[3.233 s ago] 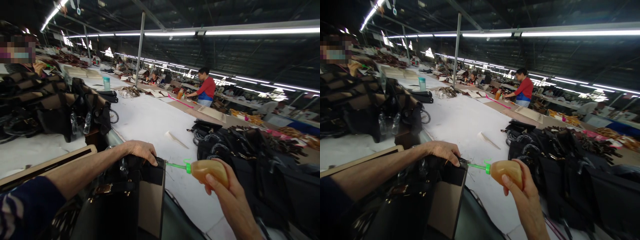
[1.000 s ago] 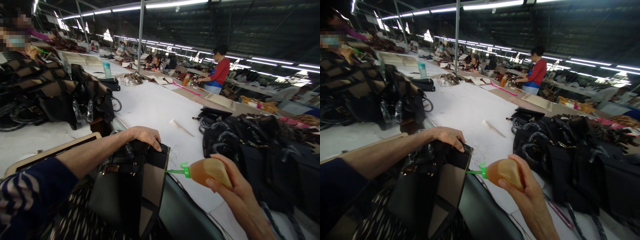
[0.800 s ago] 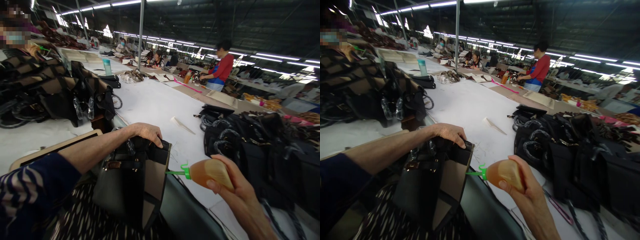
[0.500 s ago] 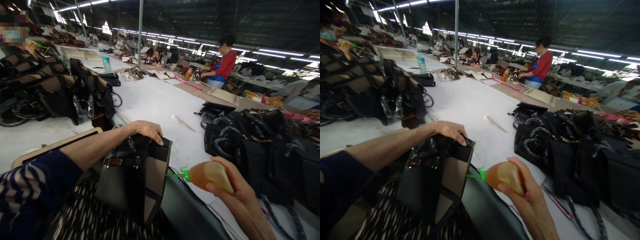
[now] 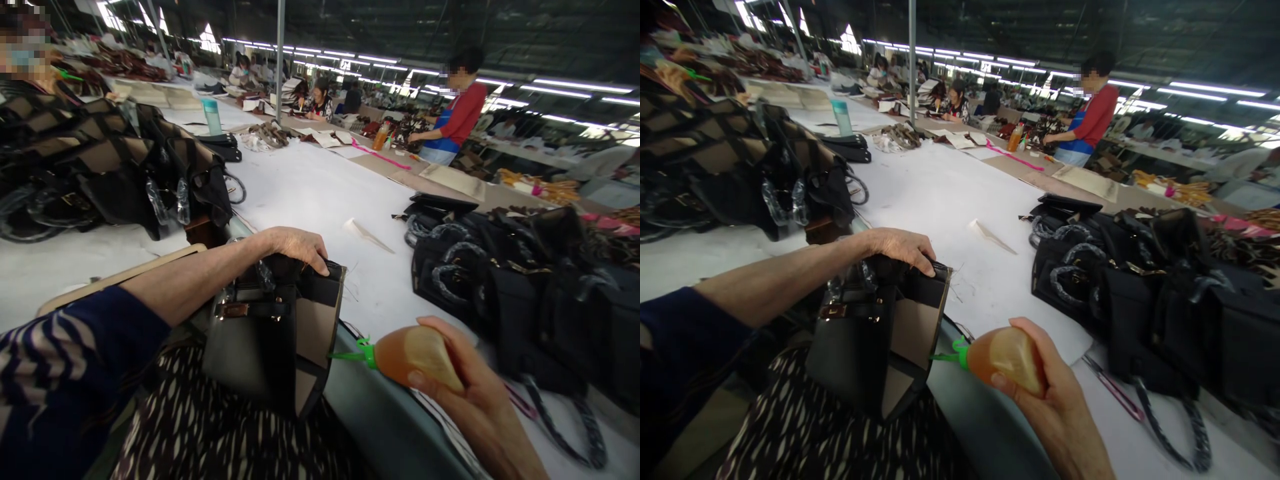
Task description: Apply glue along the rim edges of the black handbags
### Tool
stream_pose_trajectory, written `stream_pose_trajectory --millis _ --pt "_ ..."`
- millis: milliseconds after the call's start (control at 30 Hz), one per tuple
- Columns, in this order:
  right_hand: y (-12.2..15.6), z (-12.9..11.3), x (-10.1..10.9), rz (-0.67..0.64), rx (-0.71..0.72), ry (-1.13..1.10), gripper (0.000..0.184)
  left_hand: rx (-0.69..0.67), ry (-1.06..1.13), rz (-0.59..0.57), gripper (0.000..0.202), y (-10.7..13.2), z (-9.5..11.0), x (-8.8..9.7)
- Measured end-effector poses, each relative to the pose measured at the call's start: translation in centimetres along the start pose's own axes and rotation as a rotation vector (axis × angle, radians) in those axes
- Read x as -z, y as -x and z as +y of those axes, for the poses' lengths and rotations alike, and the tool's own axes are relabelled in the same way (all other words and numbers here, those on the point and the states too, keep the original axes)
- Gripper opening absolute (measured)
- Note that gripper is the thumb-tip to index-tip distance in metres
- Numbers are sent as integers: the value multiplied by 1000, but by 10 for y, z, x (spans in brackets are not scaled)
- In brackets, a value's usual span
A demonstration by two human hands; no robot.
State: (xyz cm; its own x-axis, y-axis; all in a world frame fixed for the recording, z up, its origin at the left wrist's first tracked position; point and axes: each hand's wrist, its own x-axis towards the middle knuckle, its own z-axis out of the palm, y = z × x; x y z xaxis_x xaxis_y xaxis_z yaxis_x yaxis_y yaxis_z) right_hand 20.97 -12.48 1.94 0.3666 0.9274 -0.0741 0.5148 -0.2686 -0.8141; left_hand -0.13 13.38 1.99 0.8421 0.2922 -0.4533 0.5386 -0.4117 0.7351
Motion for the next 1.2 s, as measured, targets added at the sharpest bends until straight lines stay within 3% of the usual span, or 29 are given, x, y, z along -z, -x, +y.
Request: stream_pose_trajectory --millis 433,633,767,933,1067,1200 --pt "11 10 -7 -36 -24 -40 52 14 -24 28 26 3 4 2" --pt "5 32 -2 -95 -10 4 58 -19 -92 71 26 3 8 3" --pt "2 43 1 -137 -58 17 60 -26 -106 87 26 3 9 3" --pt "7 37 -5 -94 -135 -95 60 -16 -137 101 25 5 15 5" --pt "7 33 -9 -52 -167 -216 60 -65 -258 168 26 11 26 9" --pt "0 39 -10 -52 -193 -400 57 -76 -521 322 24 20 46 14"
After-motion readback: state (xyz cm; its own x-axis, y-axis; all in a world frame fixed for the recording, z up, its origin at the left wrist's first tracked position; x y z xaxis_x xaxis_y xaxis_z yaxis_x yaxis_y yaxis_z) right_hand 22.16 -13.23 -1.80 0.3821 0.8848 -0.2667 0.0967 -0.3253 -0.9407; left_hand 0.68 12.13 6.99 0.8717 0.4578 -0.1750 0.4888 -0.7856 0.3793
